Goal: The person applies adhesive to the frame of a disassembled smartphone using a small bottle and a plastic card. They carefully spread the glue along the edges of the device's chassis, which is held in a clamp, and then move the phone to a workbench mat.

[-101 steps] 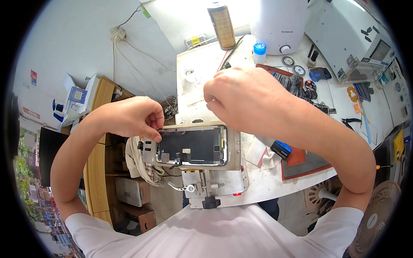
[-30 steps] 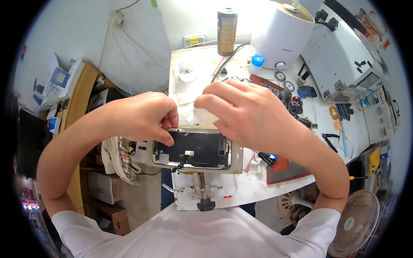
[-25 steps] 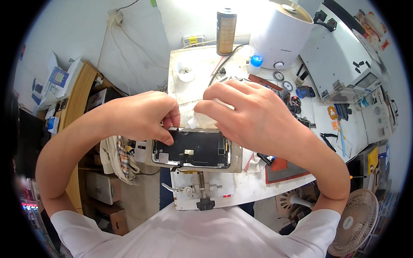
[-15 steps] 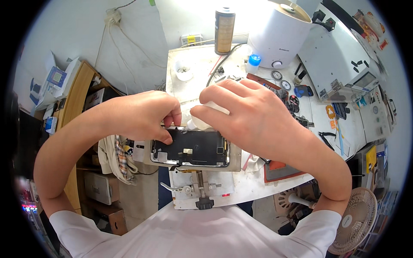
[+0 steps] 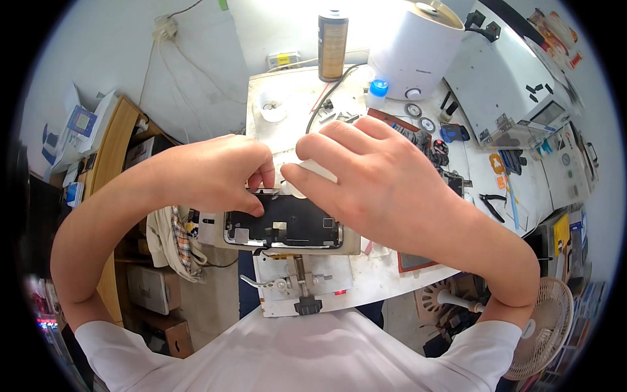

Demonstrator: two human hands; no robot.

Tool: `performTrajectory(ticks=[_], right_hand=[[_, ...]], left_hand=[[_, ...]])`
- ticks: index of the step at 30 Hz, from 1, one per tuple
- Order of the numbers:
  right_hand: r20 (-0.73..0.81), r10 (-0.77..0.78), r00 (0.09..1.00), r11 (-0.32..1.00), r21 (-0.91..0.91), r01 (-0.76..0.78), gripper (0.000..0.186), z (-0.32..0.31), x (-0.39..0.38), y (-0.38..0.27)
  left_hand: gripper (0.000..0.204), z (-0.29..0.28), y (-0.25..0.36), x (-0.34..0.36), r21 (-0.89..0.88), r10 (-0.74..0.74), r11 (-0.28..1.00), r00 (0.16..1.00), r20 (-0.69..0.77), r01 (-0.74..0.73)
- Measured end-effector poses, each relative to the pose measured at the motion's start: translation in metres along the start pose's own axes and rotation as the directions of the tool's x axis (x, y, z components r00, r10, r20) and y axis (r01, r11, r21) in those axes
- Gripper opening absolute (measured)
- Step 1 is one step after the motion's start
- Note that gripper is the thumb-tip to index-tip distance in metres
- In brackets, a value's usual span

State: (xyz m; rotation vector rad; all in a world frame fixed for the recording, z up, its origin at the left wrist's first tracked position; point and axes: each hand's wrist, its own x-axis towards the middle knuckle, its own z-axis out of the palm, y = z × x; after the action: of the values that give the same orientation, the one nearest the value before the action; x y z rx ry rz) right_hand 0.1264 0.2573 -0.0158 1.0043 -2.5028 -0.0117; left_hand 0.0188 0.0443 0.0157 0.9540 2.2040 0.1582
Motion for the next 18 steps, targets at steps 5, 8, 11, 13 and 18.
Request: performTrajectory(ticks=[5, 8, 11, 13, 18], right_hand=[[0.000, 0.008, 1.000, 0.999, -0.031, -0.008, 0.048, -0.002, -0.003, -0.001], [0.012, 0.023, 1.000, 1.000, -0.009, -0.023, 0.049, -0.003, -0.006, -0.001], [0.022, 0.028, 0.999, 0.999, -0.026, -0.028, 0.050, -0.005, -0.008, -0.001], [0.011, 0.030, 0.999, 0.999, -0.012, -0.030, 0.051, -0.006, -0.010, -0.001], [0.013, 0.044, 0.999, 0.999, 0.001, -0.044, 0.053, -0.008, -0.013, -0.002]], left_hand=[[0.037, -0.001, 0.002, 0.001, -0.002, -0.012, 1.000, 1.000, 0.008, 0.012], [0.035, -0.003, 0.004, 0.002, -0.013, 0.005, 1.000, 1.000, 0.019, -0.005], [0.033, -0.002, 0.001, 0.006, -0.022, 0.025, 0.999, 0.999, 0.025, -0.024], [0.032, -0.001, 0.002, 0.007, -0.024, 0.031, 0.999, 0.999, 0.010, -0.031], [0.032, -0.003, 0.006, 0.009, -0.018, 0.046, 0.999, 0.999, 0.024, -0.046]])
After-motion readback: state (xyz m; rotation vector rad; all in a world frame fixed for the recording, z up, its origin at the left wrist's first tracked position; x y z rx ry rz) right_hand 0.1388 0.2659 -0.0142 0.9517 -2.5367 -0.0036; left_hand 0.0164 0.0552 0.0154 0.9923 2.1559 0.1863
